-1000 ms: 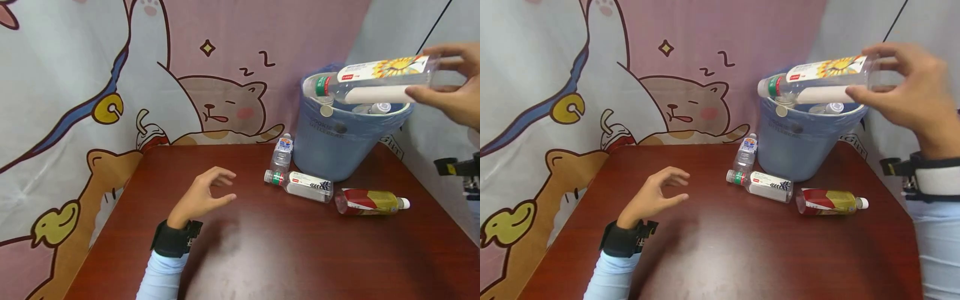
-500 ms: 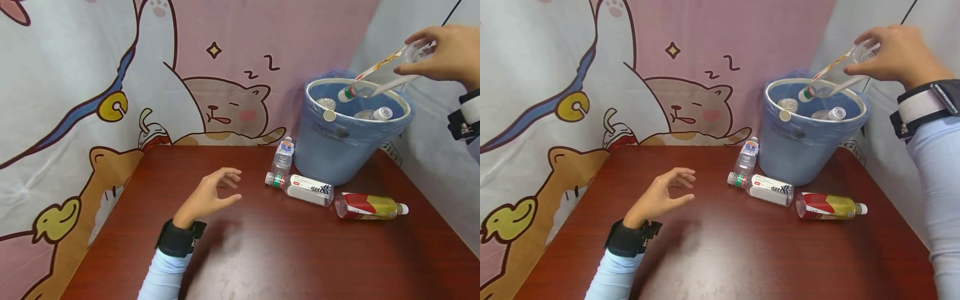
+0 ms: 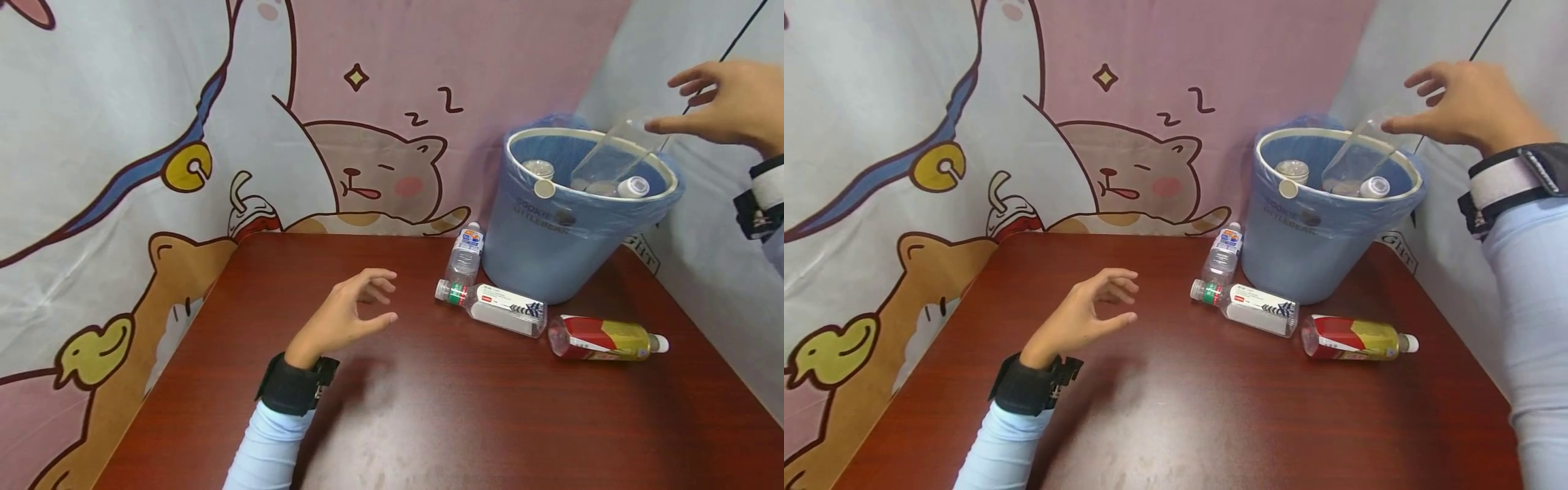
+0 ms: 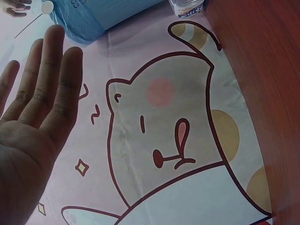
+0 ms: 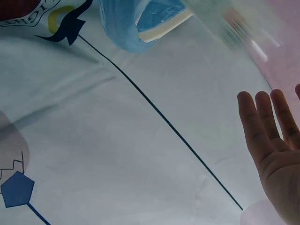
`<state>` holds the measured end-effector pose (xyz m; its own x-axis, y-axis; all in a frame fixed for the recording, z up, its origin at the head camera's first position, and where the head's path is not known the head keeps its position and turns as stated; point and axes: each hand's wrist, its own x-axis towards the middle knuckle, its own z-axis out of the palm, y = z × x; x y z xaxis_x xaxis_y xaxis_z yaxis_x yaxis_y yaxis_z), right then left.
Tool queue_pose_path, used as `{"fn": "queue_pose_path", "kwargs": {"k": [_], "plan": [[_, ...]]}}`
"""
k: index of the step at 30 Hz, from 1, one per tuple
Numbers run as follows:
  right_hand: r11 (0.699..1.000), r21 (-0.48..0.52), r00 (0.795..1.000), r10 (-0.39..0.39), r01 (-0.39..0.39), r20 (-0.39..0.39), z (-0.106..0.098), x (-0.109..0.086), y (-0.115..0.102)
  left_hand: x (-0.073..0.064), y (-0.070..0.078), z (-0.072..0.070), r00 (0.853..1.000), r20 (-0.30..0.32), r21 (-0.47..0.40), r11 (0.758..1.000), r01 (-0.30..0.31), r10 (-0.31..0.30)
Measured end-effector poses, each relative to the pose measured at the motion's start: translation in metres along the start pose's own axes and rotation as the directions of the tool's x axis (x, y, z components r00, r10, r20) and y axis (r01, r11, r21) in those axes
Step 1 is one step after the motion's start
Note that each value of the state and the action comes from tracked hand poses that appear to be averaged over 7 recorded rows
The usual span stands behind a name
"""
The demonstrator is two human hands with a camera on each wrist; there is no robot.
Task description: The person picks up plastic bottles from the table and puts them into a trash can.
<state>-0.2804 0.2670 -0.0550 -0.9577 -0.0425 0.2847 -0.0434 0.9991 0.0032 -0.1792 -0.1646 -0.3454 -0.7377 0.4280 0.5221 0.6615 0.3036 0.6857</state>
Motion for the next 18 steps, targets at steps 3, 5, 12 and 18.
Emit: {"fn": "queue_pose_path", "kwargs": {"k": [3, 5, 12, 18], "plan": [[1.0, -0.021, 1.0, -0.024, 0.023, -0.012, 0.001, -0.002, 0.001, 0.0, -0.001, 0.001, 1.0, 0.006, 0.007, 1.0, 0.002, -0.002], [0.998, -0.052, 0.999, -0.04, 0.039, -0.025, 0.0, -0.003, 0.0, -0.001, -0.002, 0.002, 1.0, 0.005, 0.015, 1.0, 0.007, -0.007], [0.998, -0.056, 0.998, -0.045, 0.042, -0.044, -0.001, -0.012, -0.003, 0.0, -0.005, 0.005, 1.0, 0.017, 0.015, 1.0, 0.004, -0.004], [0.994, 0.096, 0.995, -0.034, 0.043, -0.099, 0.003, -0.035, -0.017, -0.003, -0.01, 0.003, 1.0, 0.024, 0.023, 1.0, 0.007, -0.008]]}}
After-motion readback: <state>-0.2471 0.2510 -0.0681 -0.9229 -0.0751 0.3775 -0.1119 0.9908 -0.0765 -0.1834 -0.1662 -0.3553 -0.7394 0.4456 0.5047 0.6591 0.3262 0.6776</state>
